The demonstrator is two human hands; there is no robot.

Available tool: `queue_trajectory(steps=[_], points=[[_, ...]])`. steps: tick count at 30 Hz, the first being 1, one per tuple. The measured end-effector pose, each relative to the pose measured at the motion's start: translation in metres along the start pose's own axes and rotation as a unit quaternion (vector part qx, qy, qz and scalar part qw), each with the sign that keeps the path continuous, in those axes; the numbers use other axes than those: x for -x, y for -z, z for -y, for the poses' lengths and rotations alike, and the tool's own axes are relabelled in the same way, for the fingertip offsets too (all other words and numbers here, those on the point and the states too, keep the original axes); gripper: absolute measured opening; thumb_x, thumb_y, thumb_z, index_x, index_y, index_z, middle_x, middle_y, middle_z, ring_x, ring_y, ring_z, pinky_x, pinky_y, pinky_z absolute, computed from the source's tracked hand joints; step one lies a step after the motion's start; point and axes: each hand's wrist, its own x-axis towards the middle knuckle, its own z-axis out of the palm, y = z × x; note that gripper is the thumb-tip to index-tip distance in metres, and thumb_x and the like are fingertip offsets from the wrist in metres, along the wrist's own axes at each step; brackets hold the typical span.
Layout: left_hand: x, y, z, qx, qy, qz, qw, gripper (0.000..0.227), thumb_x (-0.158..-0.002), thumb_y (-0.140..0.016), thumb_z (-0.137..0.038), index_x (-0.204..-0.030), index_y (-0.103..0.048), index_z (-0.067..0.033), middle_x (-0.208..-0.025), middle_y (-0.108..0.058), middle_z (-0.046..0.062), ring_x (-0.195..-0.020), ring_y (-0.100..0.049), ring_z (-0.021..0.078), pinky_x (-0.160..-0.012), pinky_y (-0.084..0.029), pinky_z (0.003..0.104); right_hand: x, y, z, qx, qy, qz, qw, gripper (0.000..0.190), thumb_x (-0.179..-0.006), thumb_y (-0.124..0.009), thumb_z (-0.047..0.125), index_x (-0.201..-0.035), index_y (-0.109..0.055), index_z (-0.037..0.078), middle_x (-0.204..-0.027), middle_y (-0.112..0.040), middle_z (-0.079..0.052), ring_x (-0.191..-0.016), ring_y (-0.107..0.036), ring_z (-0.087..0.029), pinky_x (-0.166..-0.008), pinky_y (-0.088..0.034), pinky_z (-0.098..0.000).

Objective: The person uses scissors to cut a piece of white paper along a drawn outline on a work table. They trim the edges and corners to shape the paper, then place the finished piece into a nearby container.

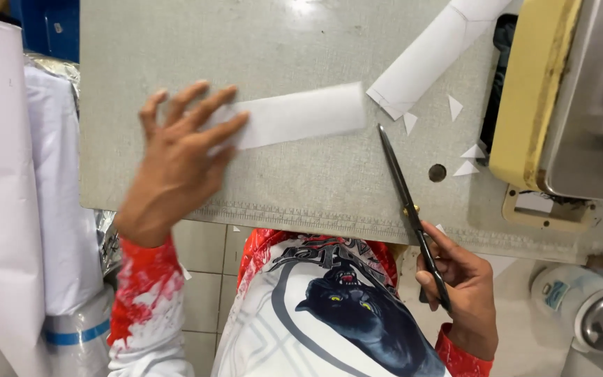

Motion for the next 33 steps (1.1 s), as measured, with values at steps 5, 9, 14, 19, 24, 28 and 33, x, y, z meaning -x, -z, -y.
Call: queue_trajectory(steps=[5,9,14,19,24,28,33], points=[[0.01,0.015,0.004,0.098,-0.017,-0.052,0.994,0.034,-0.094,-0.063,0.009,-0.127,-0.067,0.0059,-0.143,-0.059,0.029,-0.139,-0.049,0.0492,-0.122,-0.034,0.058,-0.003,-0.003,0.004,-0.003,0.018,0.007,1.0,0.075,-0.078,-0.077,0.019,-0.146,-0.053,0.0,-0.069,-0.055,-0.008,-0.037,-0.034,-0.006,-0.03,-0.031,-0.0176],[-0.004,-0.031,-0.019,0.072,0.004,-0.101,0.992,0.034,-0.102,-0.07,-0.018,-0.133,-0.068,-0.0068,-0.143,-0.061,0.019,-0.13,-0.051,0.0378,-0.11,-0.04,0.053,-0.006,-0.007,0.007,-0.016,0.041,0.028,0.999,0.072,-0.081,-0.075,0.015,-0.147,-0.05,-0.001,-0.069,-0.053,-0.006,-0.038,-0.035,-0.005,-0.03,-0.033,-0.0162],[-0.019,-0.051,-0.065,0.046,0.027,-0.131,0.99,0.041,-0.102,-0.069,-0.019,-0.143,-0.063,-0.0224,-0.149,-0.049,0.011,-0.125,-0.043,0.0322,-0.095,-0.03,0.047,0.009,-0.006,0.018,0.051,0.007,-0.042,0.998,0.074,-0.079,-0.074,0.017,-0.148,-0.052,0.001,-0.077,-0.06,-0.01,-0.038,-0.038,-0.005,-0.033,-0.033,-0.0153],[-0.012,-0.047,-0.084,0.072,0.046,-0.131,0.988,0.04,-0.1,-0.063,-0.007,-0.137,-0.065,-0.0229,-0.145,-0.05,0.013,-0.118,-0.042,0.033,-0.088,-0.03,0.048,0.035,0.012,0.014,0.008,-0.044,-0.045,0.998,0.08,-0.073,-0.076,0.008,-0.148,-0.051,-0.002,-0.071,-0.055,-0.012,-0.043,-0.038,-0.01,-0.034,-0.033,-0.0173],[0.0,-0.043,-0.087,0.068,0.083,-0.114,0.988,0.03,-0.106,-0.067,-0.027,-0.135,-0.068,-0.021,-0.146,-0.048,0.013,-0.116,-0.042,0.0352,-0.091,-0.031,0.049,0.041,0.008,0.004,-0.079,-0.025,0.015,0.996,0.081,-0.078,-0.083,0.025,-0.144,-0.05,-0.007,-0.071,-0.059,-0.006,-0.059,-0.049,-0.013,-0.026,-0.034,-0.0166],[0.003,-0.048,-0.084,0.084,0.08,-0.152,0.982,0.03,-0.104,-0.075,-0.026,-0.133,-0.07,-0.0194,-0.142,-0.052,0.016,-0.115,-0.044,0.0339,-0.096,-0.036,0.047,0.032,-0.002,0.0,-0.089,-0.029,0.038,0.995,0.082,-0.078,-0.083,0.029,-0.144,-0.051,-0.008,-0.068,-0.055,-0.007,-0.056,-0.045,-0.012,-0.028,-0.034,-0.0158],[0.004,-0.052,-0.081,0.064,0.08,-0.154,0.983,0.03,-0.105,-0.073,-0.032,-0.133,-0.07,-0.0206,-0.142,-0.051,0.014,-0.115,-0.045,0.0331,-0.093,-0.036,0.047,0.024,-0.009,-0.011,-0.094,-0.002,0.059,0.994,0.079,-0.082,-0.082,0.027,-0.145,-0.048,-0.007,-0.069,-0.054,-0.004,-0.056,-0.046,-0.012,-0.027,-0.037,-0.0146]])
